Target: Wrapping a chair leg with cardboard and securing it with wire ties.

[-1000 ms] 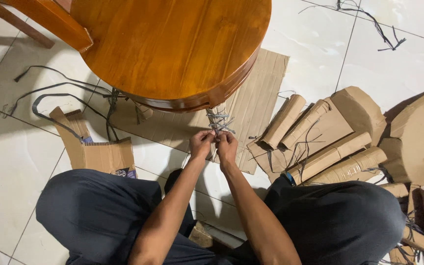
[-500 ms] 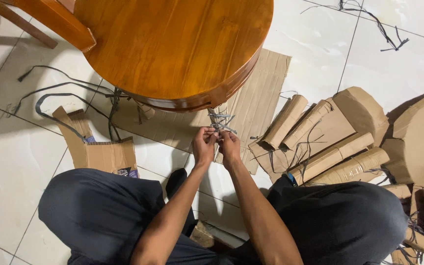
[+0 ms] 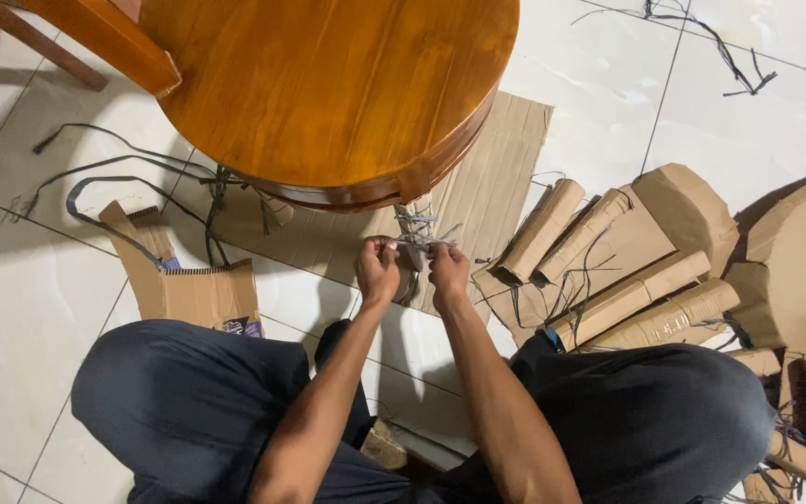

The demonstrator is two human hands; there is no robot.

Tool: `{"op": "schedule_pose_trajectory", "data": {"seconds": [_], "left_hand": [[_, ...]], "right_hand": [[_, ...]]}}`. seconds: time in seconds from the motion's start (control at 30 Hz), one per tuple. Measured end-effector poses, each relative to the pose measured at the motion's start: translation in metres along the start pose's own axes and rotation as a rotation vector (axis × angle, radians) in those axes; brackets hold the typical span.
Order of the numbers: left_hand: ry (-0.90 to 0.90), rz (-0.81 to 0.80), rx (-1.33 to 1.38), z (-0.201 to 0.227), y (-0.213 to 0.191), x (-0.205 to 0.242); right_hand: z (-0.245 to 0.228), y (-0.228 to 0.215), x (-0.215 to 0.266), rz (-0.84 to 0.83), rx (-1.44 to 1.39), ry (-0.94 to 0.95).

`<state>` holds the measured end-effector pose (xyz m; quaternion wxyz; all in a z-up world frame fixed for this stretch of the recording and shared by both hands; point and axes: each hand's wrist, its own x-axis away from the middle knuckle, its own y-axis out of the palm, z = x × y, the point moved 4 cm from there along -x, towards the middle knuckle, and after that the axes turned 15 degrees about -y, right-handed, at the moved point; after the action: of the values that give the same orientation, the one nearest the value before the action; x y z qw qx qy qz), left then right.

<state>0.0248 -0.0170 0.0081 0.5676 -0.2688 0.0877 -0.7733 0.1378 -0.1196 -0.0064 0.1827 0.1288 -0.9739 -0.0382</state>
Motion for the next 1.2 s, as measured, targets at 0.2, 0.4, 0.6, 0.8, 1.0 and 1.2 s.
{"op": "schedule_pose_trajectory", "data": {"seconds": [0.2,0.4,0.6,0.8,1.0,1.2], "left_hand": [[0.028,-0.047,0.077,-0.007,0.001,-0.016],[-0.193,-0.201,0.388,-0.03,0.009,-0.005],[-0.312,-0.206,0.321,-0.096,0.024,-0.008],[-0.372,-0.161,0.164,-0.13,0.043,-0.007],[-0.36,-0.206,0.142,-0.13,0.071,-0.003],[-0.31,-0.25,0.178,-0.104,0.078,0.015]], "right_hand": [[0.006,-0.014,0.004,-0.029,0.01,0.02],[0.129,-0.077,0.0,0.072,0.193,0.131],[0.117,-0.138,0.007,0.152,0.761,0.065],[0.003,-0.163,0.006,0.504,0.878,-0.578],[-0.009,-0.24,-0.018,0.818,0.988,-0.511],[0.034,-0.272,-0.009,0.725,1.051,-0.25]]}}
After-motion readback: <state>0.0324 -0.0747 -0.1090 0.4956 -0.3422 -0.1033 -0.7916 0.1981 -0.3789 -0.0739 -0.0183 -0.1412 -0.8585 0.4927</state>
